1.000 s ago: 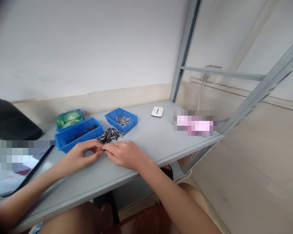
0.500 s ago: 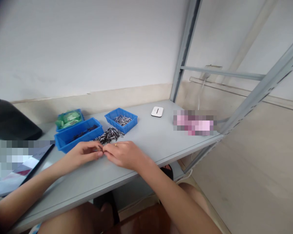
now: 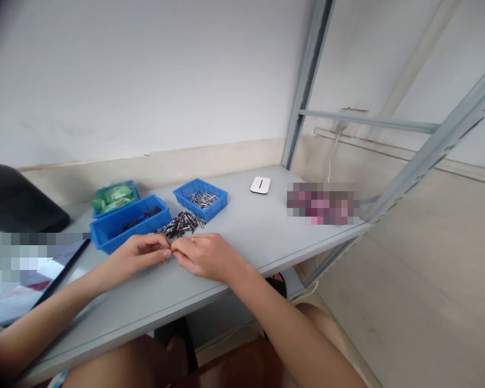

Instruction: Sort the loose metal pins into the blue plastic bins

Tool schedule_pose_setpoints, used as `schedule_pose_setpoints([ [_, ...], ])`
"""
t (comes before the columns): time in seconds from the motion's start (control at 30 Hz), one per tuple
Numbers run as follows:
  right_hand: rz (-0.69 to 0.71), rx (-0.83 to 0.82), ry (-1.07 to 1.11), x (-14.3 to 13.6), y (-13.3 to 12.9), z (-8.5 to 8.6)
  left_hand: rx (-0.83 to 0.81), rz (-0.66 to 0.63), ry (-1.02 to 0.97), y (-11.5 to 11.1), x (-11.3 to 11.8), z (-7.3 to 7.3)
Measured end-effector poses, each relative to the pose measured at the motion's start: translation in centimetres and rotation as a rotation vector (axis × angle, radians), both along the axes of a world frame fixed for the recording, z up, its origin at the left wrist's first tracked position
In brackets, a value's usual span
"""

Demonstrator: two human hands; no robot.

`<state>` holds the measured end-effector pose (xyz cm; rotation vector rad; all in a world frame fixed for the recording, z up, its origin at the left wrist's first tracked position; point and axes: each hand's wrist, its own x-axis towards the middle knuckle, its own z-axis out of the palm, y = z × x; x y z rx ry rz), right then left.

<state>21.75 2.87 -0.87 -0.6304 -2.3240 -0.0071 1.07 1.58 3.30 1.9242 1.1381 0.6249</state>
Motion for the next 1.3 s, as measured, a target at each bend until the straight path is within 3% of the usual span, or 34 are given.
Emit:
schedule_pose_setpoints([
  [0.77,-0.010,-0.006,0.035,-0.09,-0.06,0.17,0.067,0.028,0.046,0.01,-0.22,-0.55],
  [1.3,-0.078,-0.116,0.009,-0.07,0.13,-0.02,0.180,-0.063,0.205,-0.12,-0.12,-0.62],
])
